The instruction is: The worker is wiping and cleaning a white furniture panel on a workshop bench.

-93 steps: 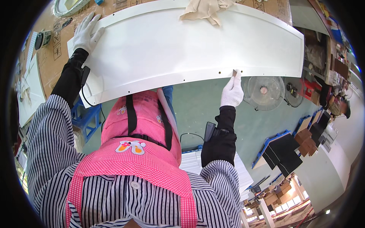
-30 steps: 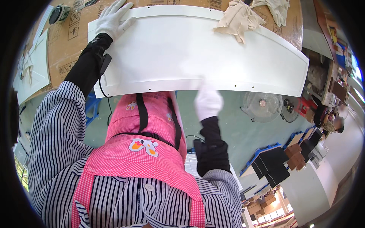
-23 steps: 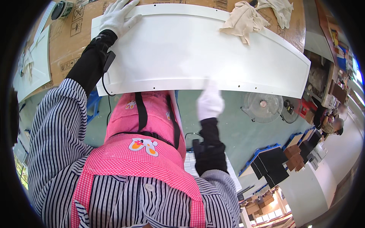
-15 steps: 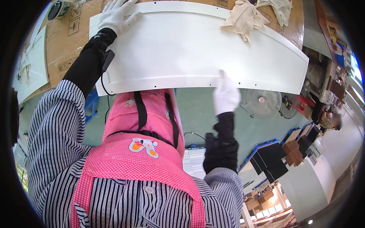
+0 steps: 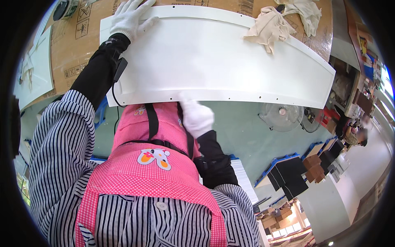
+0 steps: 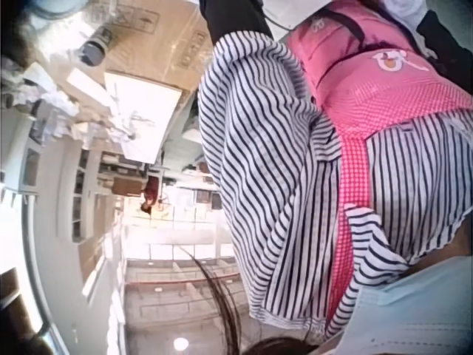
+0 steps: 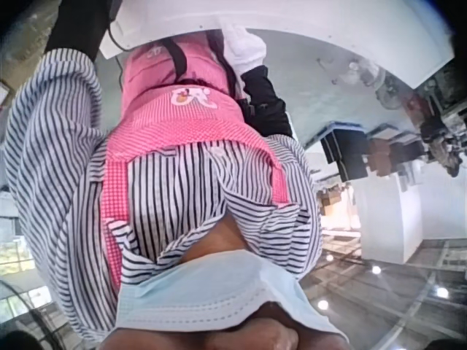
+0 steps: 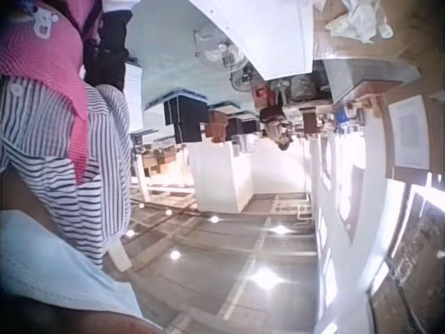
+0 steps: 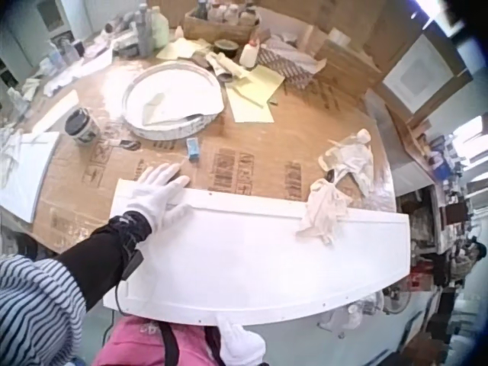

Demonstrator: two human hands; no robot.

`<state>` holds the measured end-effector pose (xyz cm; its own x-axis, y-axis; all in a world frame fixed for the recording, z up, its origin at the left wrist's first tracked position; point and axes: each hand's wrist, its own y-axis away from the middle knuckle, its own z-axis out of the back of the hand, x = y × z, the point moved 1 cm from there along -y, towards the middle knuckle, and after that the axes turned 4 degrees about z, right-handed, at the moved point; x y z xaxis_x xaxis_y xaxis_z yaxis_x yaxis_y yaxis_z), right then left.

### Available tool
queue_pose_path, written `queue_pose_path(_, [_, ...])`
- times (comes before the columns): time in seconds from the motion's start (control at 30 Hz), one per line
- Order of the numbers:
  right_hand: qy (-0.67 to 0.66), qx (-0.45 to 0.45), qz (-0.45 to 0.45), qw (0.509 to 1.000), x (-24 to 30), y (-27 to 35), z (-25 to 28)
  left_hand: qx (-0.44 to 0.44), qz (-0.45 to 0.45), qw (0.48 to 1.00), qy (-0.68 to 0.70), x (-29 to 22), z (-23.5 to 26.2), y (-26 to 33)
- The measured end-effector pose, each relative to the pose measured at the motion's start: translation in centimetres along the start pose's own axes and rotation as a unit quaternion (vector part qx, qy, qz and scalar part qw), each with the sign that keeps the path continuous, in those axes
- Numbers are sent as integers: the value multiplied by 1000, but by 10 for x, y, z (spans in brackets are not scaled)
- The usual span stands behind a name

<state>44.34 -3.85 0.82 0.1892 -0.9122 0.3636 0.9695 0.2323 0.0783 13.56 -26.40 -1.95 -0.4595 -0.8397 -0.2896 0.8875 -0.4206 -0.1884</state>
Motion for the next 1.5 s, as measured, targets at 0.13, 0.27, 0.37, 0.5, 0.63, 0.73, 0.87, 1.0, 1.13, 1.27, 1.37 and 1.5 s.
queue_pose_path(0.13, [189, -232, -283, 911, -126, 39, 24, 8, -5, 1000, -2, 2, 4, 2])
queue_pose_path(0.27, [161, -227, -419, 864, -184, 66, 32, 24, 2, 1000, -10, -2, 1, -1])
queue_pose_path(0.37, [110, -190, -259, 941, -138, 36, 0, 29, 9, 999, -26, 3, 1, 0])
queue_pose_path(0.5, [-61, -59, -152, 985, -2, 3, -44, 37, 21, 998, -36, 4, 2, 4])
queue_pose_path(0.63, [57, -201, -155, 966, -65, 23, -26, 19, 1, 1000, -14, 4, -5, 0])
queue_pose_path(0.73, [55, -174, -472, 863, -104, 27, 19, 11, -1, 1000, -17, 5, -4, 4])
queue_pose_path(0.87, [114, -182, -186, 959, -27, 12, -44, -8, -22, 1000, -16, 3, -5, -1])
queue_pose_path(1.0, [43, -134, -38, 989, 34, -15, -39, -12, -25, 1000, -8, 8, -9, 2])
queue_pose_path(1.13, [213, -169, -319, 908, -88, 39, -7, -2, -23, 1000, -13, 7, -11, 2])
queue_pose_path(1.27, [152, -187, -282, 929, -60, 21, -31, 5, -6, 1000, -24, 6, -10, -1])
queue_pose_path(1.37, [37, -38, -108, 993, 50, -25, -53, -1, -16, 1000, -3, 5, -15, -5])
queue_pose_path(1.5, [10, -43, -46, 998, 26, -37, -33, -13, -19, 1000, -1, 14, -20, -2])
